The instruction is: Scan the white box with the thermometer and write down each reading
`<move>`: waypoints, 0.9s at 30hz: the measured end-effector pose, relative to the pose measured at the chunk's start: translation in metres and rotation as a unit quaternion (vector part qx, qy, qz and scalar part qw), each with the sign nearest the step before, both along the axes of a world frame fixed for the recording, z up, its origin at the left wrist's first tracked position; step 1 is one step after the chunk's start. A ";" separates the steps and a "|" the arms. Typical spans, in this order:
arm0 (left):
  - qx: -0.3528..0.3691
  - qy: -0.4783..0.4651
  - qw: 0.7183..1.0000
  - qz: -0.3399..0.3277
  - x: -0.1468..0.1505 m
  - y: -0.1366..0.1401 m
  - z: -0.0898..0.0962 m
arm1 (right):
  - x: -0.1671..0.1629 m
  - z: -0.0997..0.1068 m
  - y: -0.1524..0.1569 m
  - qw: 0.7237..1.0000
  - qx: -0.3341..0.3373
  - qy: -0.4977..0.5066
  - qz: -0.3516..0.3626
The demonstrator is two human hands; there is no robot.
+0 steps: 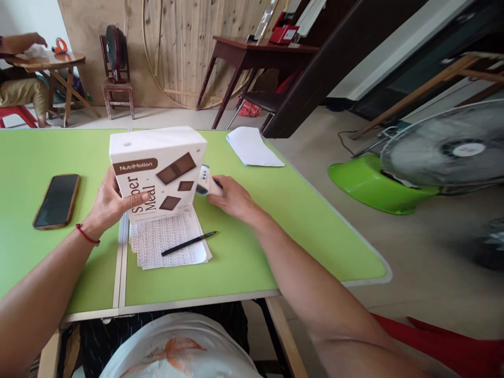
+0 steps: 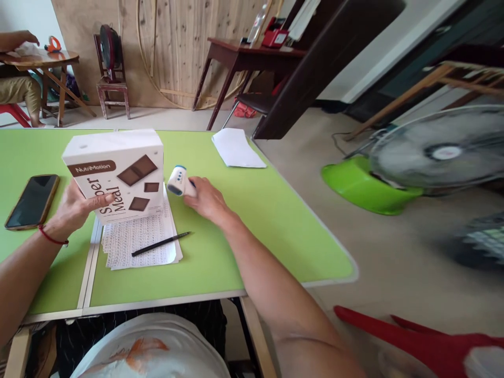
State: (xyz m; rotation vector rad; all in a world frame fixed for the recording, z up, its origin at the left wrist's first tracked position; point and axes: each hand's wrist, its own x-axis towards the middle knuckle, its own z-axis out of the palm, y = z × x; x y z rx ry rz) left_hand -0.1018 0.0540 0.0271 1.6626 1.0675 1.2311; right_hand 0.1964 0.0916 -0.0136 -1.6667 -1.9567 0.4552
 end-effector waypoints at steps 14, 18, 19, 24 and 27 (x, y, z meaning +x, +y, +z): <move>-0.073 0.017 0.986 -0.147 0.004 -0.008 0.012 | -0.038 0.089 -0.103 0.833 -0.005 0.549 0.065; -0.061 0.019 0.984 -0.165 0.007 -0.008 0.014 | -0.068 0.071 -0.135 0.742 -0.088 0.660 0.081; -0.055 0.022 0.984 -0.167 0.007 -0.009 0.015 | -0.074 0.064 -0.138 0.730 -0.101 0.671 0.084; -0.054 0.065 0.981 -0.175 0.006 -0.008 0.019 | -0.090 0.046 -0.141 0.726 -0.165 0.658 0.113; -0.064 0.070 0.979 -0.178 0.004 -0.007 0.018 | -0.095 0.045 -0.137 0.735 -0.161 0.650 0.107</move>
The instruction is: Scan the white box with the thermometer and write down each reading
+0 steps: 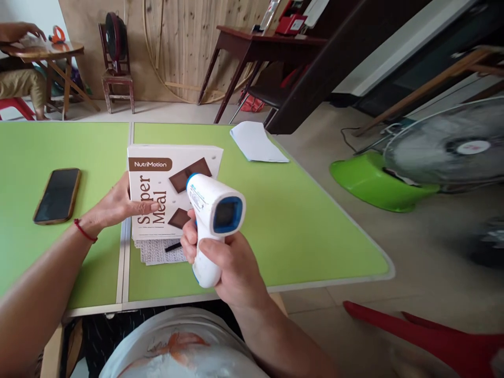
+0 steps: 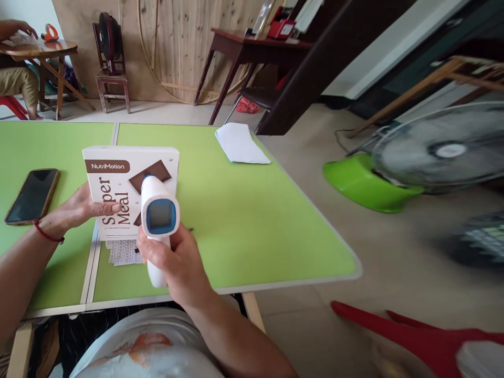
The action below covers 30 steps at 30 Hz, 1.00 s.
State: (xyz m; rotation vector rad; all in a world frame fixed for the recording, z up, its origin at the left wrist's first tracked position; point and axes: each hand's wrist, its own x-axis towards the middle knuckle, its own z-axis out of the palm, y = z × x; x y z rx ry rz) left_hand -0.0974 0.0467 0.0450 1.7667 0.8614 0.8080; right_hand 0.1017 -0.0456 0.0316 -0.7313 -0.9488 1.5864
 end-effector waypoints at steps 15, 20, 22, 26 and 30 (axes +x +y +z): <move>-0.022 -0.025 0.999 -0.036 0.003 0.000 0.005 | -0.016 -0.009 0.009 0.998 -0.045 -0.029 -0.034; -0.014 -0.019 0.999 -0.028 0.002 0.000 0.004 | -0.016 -0.012 0.009 0.998 -0.040 -0.036 -0.035; -0.011 -0.019 0.999 -0.028 0.002 0.000 0.005 | -0.016 -0.012 0.009 0.998 -0.038 -0.038 -0.035; -0.016 -0.008 0.999 -0.027 0.001 0.000 0.006 | -0.017 -0.013 0.009 0.998 -0.031 -0.042 -0.040; -0.025 -0.011 0.999 -0.035 0.001 0.000 0.006 | -0.018 -0.013 0.008 0.998 -0.022 -0.042 -0.042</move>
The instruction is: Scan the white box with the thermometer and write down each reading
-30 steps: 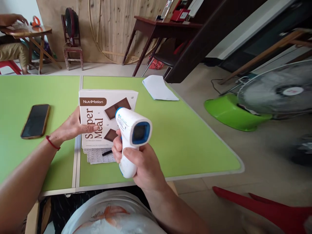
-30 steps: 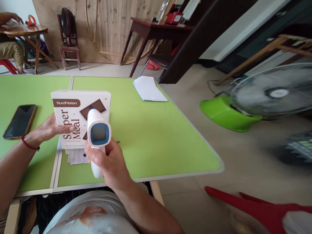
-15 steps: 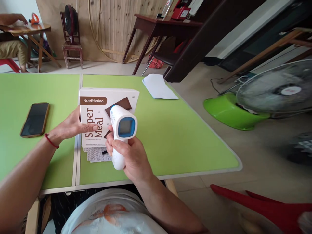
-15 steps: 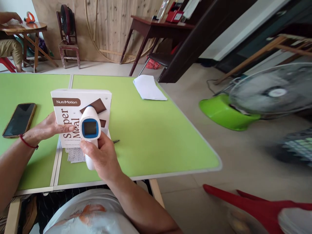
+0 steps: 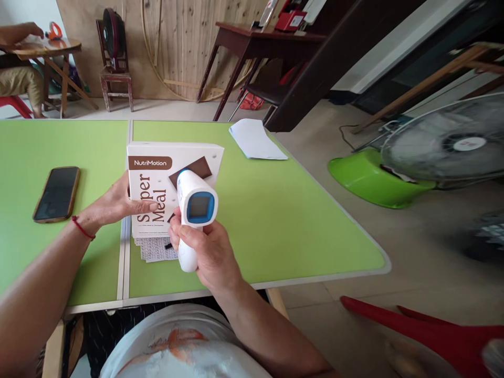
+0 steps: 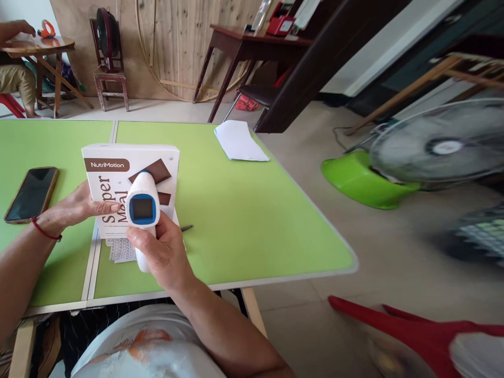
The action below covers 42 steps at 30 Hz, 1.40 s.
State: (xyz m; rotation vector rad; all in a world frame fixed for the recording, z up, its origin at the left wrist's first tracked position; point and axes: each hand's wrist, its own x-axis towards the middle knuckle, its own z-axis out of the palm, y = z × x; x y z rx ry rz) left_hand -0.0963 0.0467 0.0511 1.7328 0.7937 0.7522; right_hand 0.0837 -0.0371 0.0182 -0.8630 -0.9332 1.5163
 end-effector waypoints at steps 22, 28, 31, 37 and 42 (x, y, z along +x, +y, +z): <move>-0.004 -0.015 1.000 0.000 0.001 0.000 0.000 | -0.002 -0.005 0.001 1.000 0.011 0.016 0.003; -0.006 -0.014 1.000 -0.002 0.003 -0.001 0.003 | 0.000 -0.004 -0.001 0.999 0.013 0.031 0.014; -0.004 -0.014 1.000 -0.010 0.002 -0.001 0.004 | 0.000 -0.004 -0.001 0.999 0.014 0.032 0.015; -0.015 -0.010 1.000 0.000 -0.001 0.002 -0.002 | 0.006 -0.005 0.000 0.999 0.039 -0.003 0.026; -0.022 -0.037 0.998 0.037 -0.003 0.002 -0.006 | 0.029 0.013 0.014 0.985 0.102 -0.112 0.086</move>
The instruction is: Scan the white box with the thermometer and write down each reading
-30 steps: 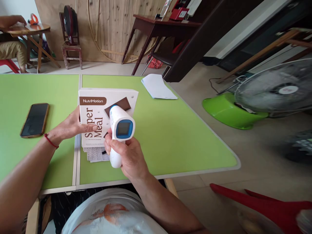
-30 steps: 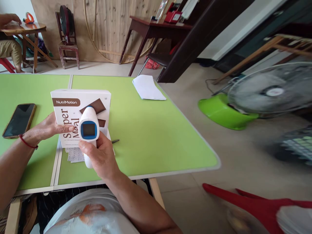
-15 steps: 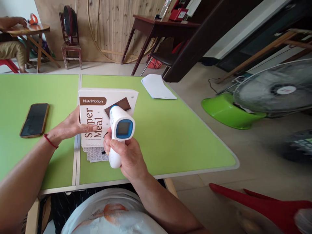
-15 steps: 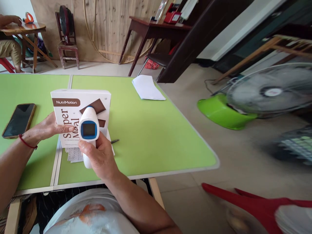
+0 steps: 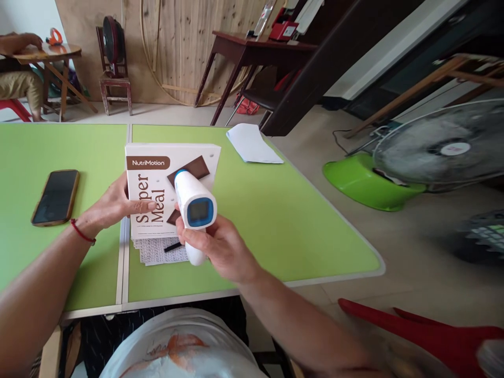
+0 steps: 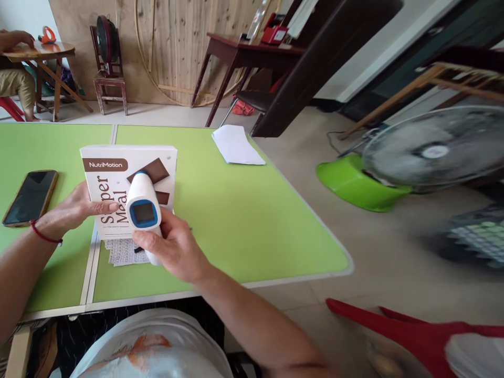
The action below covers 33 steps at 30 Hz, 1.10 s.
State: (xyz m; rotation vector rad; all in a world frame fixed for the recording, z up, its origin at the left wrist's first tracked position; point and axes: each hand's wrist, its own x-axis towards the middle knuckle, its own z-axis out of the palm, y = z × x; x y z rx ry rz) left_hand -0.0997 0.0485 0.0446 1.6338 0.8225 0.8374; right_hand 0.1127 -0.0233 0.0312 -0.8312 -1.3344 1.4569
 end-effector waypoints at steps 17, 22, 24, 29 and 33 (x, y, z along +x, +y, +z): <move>0.129 -0.082 0.969 0.193 0.001 0.008 -0.012 | 0.111 -0.047 0.092 0.920 0.180 -0.337 -0.087; 0.139 -0.056 0.967 0.205 0.003 0.008 -0.020 | 0.105 -0.063 0.099 0.881 0.207 -0.414 -0.098; 0.129 -0.048 0.971 0.195 0.001 0.010 -0.025 | 0.102 -0.068 0.100 0.872 0.203 -0.428 -0.119; 0.129 -0.032 0.975 0.179 -0.003 0.015 -0.036 | 0.103 -0.072 0.104 0.860 0.228 -0.438 -0.128; 0.138 -0.017 0.974 0.180 -0.005 0.016 -0.035 | 0.104 -0.072 0.105 0.847 0.254 -0.452 -0.121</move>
